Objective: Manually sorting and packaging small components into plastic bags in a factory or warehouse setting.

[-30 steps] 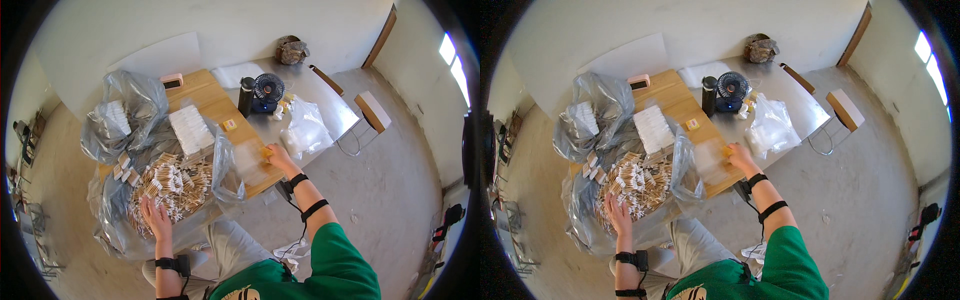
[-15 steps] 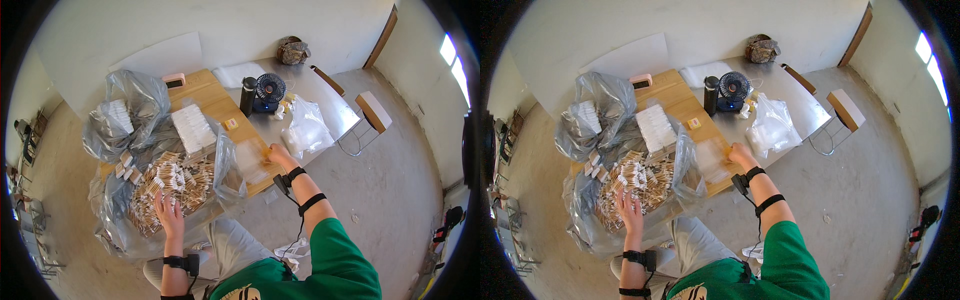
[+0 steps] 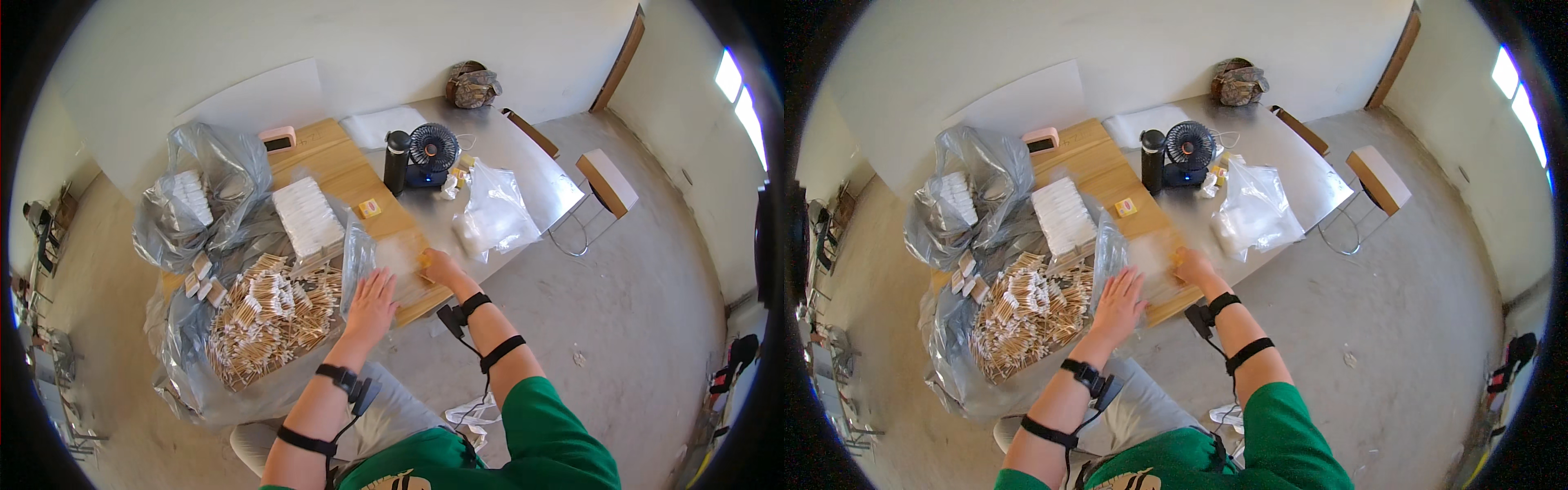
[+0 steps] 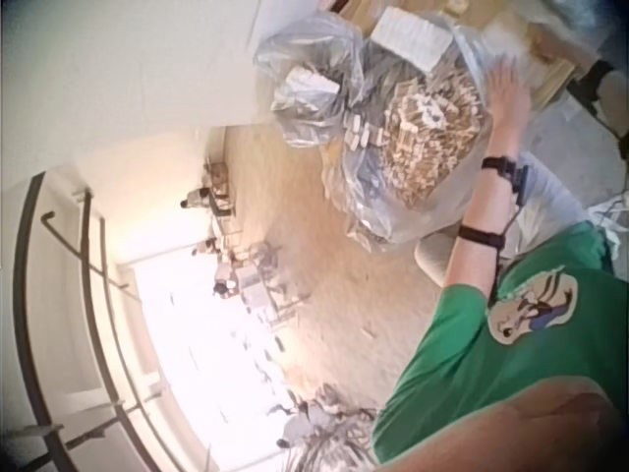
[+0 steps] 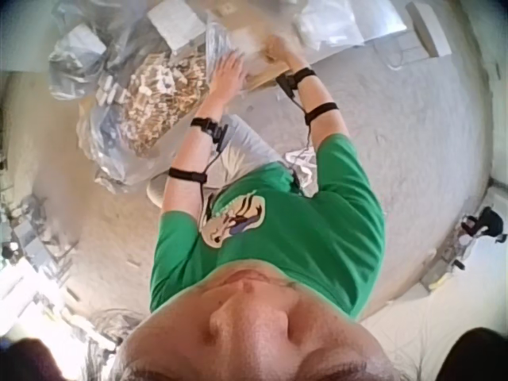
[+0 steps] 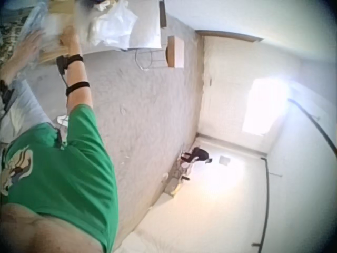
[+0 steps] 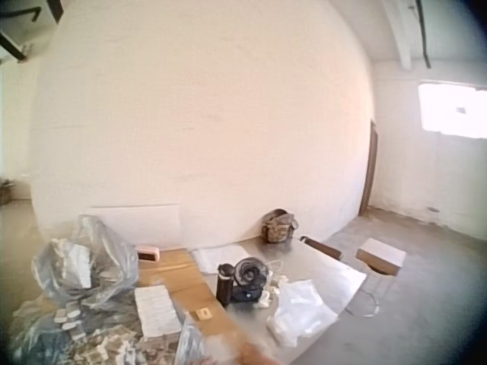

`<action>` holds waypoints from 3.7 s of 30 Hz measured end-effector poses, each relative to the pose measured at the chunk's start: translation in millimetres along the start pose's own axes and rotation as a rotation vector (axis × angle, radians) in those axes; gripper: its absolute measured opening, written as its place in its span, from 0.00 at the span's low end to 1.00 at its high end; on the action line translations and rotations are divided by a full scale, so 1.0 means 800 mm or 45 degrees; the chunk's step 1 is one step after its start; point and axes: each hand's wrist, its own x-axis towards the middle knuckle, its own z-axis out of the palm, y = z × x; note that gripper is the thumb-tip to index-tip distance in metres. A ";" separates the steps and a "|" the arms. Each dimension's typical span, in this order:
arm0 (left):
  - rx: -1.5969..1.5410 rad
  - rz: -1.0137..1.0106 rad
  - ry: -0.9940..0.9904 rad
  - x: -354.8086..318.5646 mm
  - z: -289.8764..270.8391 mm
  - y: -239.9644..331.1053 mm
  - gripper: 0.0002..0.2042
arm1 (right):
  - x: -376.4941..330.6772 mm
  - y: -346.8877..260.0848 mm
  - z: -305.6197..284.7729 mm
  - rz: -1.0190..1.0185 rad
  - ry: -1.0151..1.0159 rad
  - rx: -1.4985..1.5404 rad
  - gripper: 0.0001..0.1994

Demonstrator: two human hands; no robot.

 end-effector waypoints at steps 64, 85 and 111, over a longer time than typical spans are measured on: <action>-0.867 -0.182 -0.236 0.061 0.130 0.041 0.33 | -0.090 0.008 0.045 -0.250 0.798 0.359 0.09; -0.357 -0.765 0.786 -0.080 -0.079 -0.085 0.09 | 0.117 -0.083 -0.017 -0.156 0.294 1.021 0.07; 0.126 -0.841 0.635 -0.198 -0.138 -0.197 0.22 | 0.160 -0.172 -0.011 -0.319 0.686 0.155 0.13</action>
